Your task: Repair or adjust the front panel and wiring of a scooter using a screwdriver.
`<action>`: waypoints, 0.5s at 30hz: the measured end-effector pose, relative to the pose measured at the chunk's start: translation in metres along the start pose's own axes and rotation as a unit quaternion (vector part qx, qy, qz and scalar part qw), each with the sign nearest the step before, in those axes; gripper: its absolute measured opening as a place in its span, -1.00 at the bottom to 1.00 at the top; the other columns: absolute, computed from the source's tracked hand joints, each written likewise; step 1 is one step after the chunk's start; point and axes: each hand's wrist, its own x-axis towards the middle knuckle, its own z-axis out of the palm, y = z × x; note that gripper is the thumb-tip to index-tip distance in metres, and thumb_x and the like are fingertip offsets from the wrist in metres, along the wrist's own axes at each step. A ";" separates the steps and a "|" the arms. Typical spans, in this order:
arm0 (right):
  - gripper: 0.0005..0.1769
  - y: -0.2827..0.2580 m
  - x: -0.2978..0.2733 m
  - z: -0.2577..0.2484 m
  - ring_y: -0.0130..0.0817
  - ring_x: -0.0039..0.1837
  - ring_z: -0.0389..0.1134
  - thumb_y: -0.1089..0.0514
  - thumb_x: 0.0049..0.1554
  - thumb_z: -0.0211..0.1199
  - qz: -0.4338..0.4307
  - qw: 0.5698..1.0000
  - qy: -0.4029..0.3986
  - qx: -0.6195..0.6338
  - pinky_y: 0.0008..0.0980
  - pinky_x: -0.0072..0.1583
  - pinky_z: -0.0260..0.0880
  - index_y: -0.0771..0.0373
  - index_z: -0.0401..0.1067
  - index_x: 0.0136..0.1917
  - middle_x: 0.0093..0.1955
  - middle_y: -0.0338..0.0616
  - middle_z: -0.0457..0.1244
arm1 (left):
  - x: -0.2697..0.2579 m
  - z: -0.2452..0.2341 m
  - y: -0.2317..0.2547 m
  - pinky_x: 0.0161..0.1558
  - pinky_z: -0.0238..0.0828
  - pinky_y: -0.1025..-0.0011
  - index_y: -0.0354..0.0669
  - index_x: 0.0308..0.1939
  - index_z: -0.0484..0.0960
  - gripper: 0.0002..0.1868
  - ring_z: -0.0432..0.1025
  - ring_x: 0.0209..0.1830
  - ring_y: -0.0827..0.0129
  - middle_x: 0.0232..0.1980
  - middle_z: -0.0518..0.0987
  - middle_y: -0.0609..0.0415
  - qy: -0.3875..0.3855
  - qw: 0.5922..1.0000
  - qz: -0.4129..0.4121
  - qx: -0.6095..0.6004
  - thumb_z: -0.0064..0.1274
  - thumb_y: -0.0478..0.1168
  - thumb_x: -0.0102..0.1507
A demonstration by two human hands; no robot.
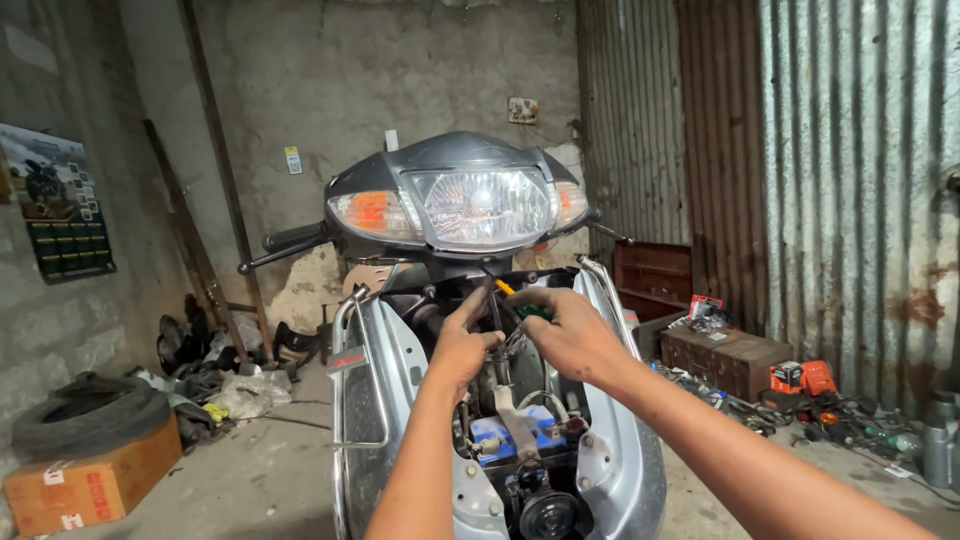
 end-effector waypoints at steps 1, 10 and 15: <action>-0.52 -0.002 0.001 0.000 -0.40 -0.25 0.38 0.19 0.02 0.12 0.043 0.999 -0.015 0.025 -0.34 -0.09 0.39 0.26 0.54 0.21 -0.26 -0.06 0.39 | 0.000 0.000 0.001 0.40 0.16 0.39 0.06 0.51 0.30 -0.08 0.24 0.52 0.28 0.52 0.37 -0.01 0.000 1.000 0.005 -0.002 0.08 -0.57 0.07; -0.66 0.004 0.005 0.003 -0.48 -0.22 0.40 0.07 0.01 0.30 -0.001 0.999 -0.034 0.035 -0.38 -0.08 0.39 0.28 0.59 0.02 -0.26 -0.16 0.40 | 0.006 -0.001 -0.009 0.33 0.24 0.41 0.00 0.51 0.31 -0.07 0.32 0.47 0.24 0.50 0.42 -0.04 -0.005 0.999 0.005 -0.032 -0.03 -0.60 0.05; -0.57 0.017 0.003 0.023 -0.44 -0.35 0.22 -0.02 -0.05 0.52 0.086 0.995 -0.058 0.002 -0.32 -0.22 0.27 0.38 0.46 -0.39 -0.49 -0.13 0.26 | 0.007 -0.002 -0.014 0.33 0.25 0.43 -0.05 0.52 0.29 -0.04 0.31 0.47 0.23 0.50 0.41 -0.09 -0.007 0.999 0.027 -0.034 -0.08 -0.64 0.01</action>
